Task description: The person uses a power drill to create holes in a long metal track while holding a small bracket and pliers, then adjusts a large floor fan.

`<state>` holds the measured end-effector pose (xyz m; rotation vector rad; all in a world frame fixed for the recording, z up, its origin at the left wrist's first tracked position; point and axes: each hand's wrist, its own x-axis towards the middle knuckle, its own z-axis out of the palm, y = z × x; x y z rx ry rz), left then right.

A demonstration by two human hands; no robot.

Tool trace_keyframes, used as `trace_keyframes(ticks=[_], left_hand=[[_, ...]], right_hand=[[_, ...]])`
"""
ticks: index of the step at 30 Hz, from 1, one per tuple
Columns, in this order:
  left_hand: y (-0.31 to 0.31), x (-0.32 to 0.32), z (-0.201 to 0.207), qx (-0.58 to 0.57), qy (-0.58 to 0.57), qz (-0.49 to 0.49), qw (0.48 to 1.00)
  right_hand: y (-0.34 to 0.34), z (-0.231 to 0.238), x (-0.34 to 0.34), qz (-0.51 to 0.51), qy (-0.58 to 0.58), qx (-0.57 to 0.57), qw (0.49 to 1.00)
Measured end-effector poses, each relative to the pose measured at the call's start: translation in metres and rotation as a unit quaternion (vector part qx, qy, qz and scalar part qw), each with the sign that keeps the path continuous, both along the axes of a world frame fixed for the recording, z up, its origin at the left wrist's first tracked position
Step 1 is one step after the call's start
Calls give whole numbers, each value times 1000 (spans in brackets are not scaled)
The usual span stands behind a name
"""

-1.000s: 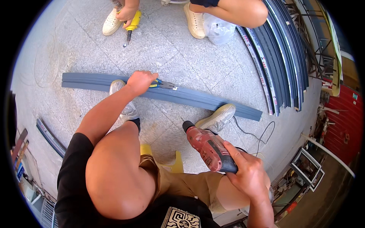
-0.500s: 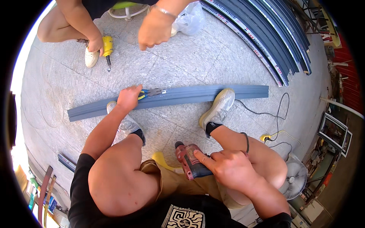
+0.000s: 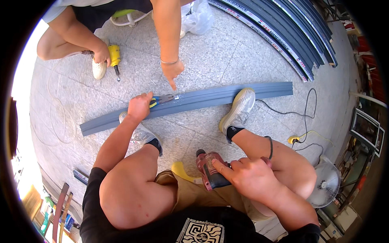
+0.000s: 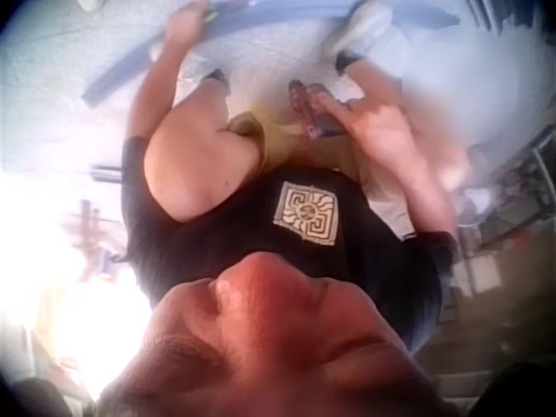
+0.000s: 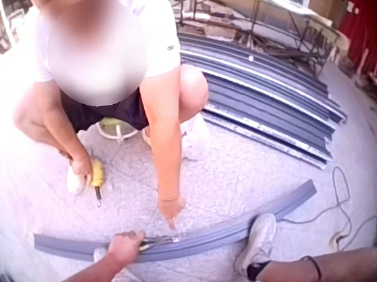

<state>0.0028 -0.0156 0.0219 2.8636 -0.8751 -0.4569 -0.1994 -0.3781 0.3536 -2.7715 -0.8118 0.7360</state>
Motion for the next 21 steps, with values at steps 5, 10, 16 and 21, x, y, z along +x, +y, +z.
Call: trace_keyframes(ticks=[5, 10, 16, 21], left_hand=[[0, -3, -5, -6, -11, -3, 1000], [-2, -6, -7, -36, 2, -1, 999], [-4, -8, -3, -28, 8, 1, 1000], [-1, -7, 4, -65, 2, 7, 998]], right_hand=[[2, 0, 3, 1, 5, -1, 1000], [4, -2, 4, -5, 11, -2, 1000], [7, 3, 5, -17, 43, -26, 999], [4, 0, 4, -9, 11, 5, 1000]])
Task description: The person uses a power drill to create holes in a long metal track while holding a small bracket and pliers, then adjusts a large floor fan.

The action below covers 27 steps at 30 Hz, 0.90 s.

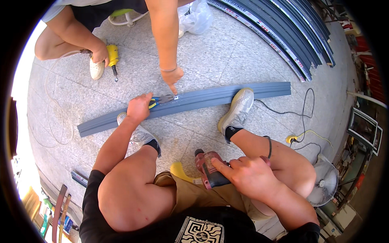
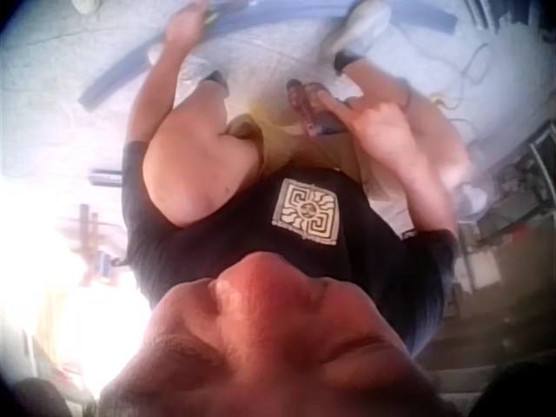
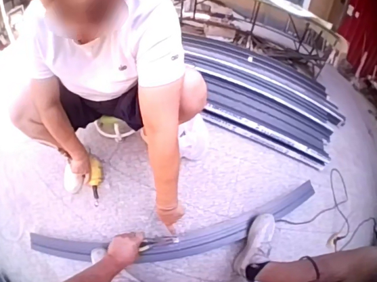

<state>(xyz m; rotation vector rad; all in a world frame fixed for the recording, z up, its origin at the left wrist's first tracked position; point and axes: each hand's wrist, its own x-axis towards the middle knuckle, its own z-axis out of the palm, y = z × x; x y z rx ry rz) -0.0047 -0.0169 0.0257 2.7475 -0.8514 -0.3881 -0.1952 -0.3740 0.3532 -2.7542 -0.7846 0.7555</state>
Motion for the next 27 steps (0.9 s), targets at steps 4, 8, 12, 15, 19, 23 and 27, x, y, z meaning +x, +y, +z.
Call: trace_keyframes(ticks=[4, 8, 12, 15, 19, 23, 27], left_hand=[[4, 1, 0, 9, 13, 7, 1000], [1, 3, -2, 27, 10, -4, 1000], [4, 4, -6, 33, 15, -5, 999], [3, 12, -4, 45, -13, -24, 999], [0, 11, -4, 50, 3, -24, 998], [1, 9, 0, 38, 13, -24, 999], [6, 8, -4, 11, 11, -21, 1000]], right_hand=[[0, 1, -2, -2, 7, -4, 1000], [-5, -8, -11, -5, 9, -6, 1000], [-3, -8, -6, -2, 24, -13, 1000], [0, 3, 5, 3, 20, -17, 1000], [-1, 0, 5, -3, 30, -10, 999], [1, -6, 0, 6, 15, -20, 1000], [0, -8, -2, -6, 10, -8, 1000]])
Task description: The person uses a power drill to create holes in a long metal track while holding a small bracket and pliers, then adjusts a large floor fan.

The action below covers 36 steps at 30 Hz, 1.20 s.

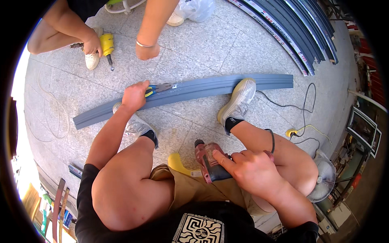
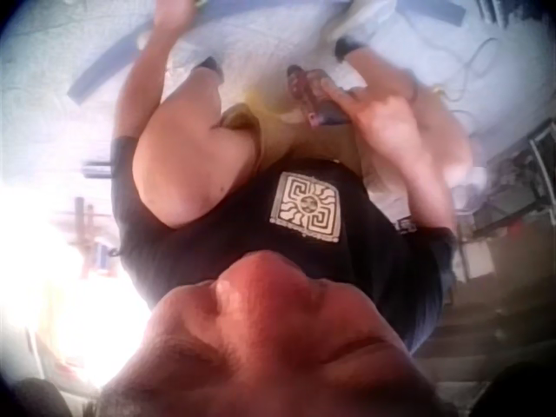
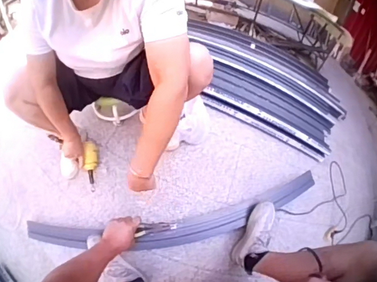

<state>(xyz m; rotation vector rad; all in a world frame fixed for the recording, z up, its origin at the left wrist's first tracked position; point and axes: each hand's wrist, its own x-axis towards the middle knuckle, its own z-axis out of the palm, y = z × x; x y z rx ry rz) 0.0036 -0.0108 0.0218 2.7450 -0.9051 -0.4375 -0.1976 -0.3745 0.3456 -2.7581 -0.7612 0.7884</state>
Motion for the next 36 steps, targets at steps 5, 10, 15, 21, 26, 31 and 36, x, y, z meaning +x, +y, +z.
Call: trace_keyframes(ticks=[5, 10, 15, 21, 26, 31, 36], left_hand=[[0, -1, -1, 20, 3, 5, 1000], [-3, 1, -8, 23, -6, -2, 1000], [-3, 1, -5, 29, 1, 0, 1000], [-4, 1, -6, 23, 4, 3, 1000], [-3, 0, -6, 17, -7, 1, 1000], [-3, -2, -5, 9, -7, 7, 1000], [0, -3, -8, 34, 0, 5, 999]], right_hand=[[2, 4, 3, 1, 5, -12, 1000], [-1, -5, -5, -11, -5, -3, 1000], [1, 2, 3, 6, 4, -7, 1000], [2, 4, 3, -16, 11, -2, 1000], [0, -2, -4, -8, 2, -7, 1000], [-1, 1, 0, -7, 3, -4, 1000], [-1, 3, 0, 1, 3, -10, 1000]])
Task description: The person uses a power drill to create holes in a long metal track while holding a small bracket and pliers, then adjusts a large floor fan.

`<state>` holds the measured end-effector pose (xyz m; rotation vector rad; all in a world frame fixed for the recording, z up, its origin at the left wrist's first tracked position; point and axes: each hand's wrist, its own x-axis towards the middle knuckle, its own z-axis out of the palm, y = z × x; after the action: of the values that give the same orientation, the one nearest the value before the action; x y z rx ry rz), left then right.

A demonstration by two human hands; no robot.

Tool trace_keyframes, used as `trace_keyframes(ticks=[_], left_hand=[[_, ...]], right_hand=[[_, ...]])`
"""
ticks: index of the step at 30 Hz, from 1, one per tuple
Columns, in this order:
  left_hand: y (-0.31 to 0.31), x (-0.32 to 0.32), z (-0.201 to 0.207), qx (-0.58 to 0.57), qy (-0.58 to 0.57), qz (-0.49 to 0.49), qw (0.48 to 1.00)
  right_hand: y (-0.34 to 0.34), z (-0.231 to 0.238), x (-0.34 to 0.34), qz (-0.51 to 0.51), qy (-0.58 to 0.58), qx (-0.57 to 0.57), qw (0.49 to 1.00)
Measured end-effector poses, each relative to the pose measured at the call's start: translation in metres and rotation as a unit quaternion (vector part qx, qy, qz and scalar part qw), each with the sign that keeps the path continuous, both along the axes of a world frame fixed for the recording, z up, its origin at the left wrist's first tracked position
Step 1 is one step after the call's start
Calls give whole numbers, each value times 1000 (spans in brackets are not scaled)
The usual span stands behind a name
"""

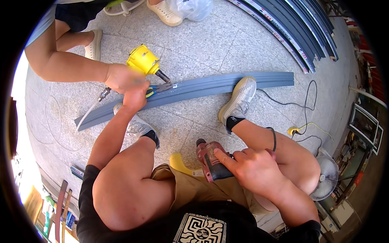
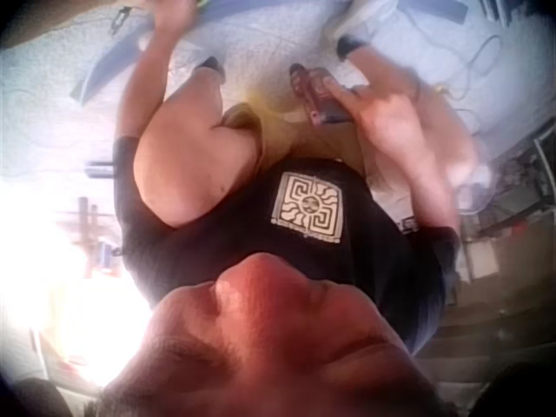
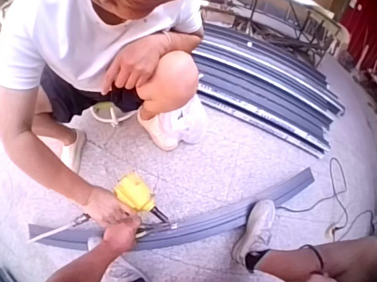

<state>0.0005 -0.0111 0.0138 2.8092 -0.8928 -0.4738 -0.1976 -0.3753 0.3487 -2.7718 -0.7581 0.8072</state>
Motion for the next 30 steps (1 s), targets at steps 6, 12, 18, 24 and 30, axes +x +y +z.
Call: trace_keyframes(ticks=[6, 12, 18, 24, 30], left_hand=[[1, 2, 8, -34, -19, -11, 999], [3, -2, 6, -43, -72, -27, 996], [8, 41, -1, -132, 338, 62, 930], [-16, 54, 69, 201, -158, -599, 759], [3, 53, 35, 20, 212, -359, 909]], right_hand=[[1, 6, 5, -1, 9, -5, 1000], [0, 3, 2, 3, 5, -5, 1000], [1, 4, 3, 5, 3, -6, 1000], [3, 6, 6, 15, 8, -20, 1000], [0, 3, 3, 8, 2, -8, 1000]])
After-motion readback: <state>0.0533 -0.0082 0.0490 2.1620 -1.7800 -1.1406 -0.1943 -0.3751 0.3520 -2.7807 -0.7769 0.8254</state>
